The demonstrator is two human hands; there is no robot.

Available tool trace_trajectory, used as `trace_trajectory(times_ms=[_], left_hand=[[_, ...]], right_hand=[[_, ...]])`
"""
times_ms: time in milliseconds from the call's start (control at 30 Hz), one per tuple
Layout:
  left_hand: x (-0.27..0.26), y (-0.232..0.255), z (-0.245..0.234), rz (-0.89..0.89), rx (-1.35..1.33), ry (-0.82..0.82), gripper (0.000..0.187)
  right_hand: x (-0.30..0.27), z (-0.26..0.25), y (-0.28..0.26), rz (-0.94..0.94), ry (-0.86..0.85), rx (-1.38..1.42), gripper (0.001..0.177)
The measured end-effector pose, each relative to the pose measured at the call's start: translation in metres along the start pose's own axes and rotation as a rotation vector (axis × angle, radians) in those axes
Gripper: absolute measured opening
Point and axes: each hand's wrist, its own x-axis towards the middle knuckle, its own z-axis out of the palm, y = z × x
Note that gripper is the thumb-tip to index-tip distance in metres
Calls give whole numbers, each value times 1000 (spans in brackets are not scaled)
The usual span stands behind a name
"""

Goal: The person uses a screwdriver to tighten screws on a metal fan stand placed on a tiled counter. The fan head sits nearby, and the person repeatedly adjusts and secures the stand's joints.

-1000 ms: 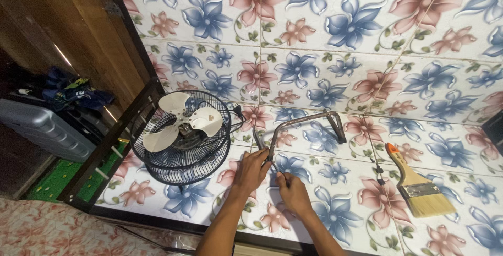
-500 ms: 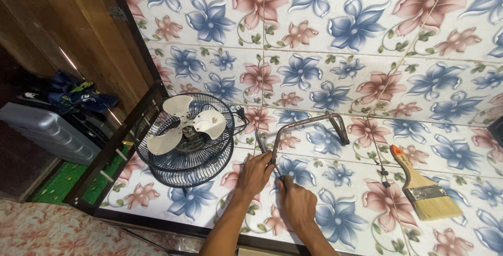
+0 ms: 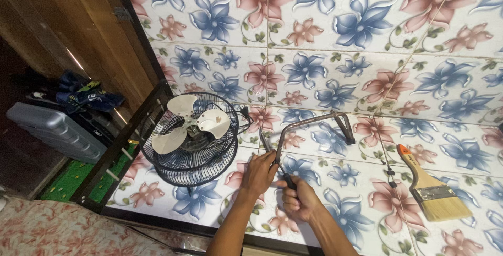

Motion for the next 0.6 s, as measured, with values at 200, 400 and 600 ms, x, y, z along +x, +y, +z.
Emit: trace_trajectory(times_ms=[200, 400, 600], left_hand=[[1, 0, 1, -2, 15, -10, 35], [0, -3, 6, -3, 27, -14, 35], [-2, -8, 11, -15, 16, -16, 35]], right_hand=[[-6, 10, 3, -275, 259, -285, 43], [-17, 37, 16, -655, 598, -849, 38], [-29, 43, 15, -637, 569, -775, 37]])
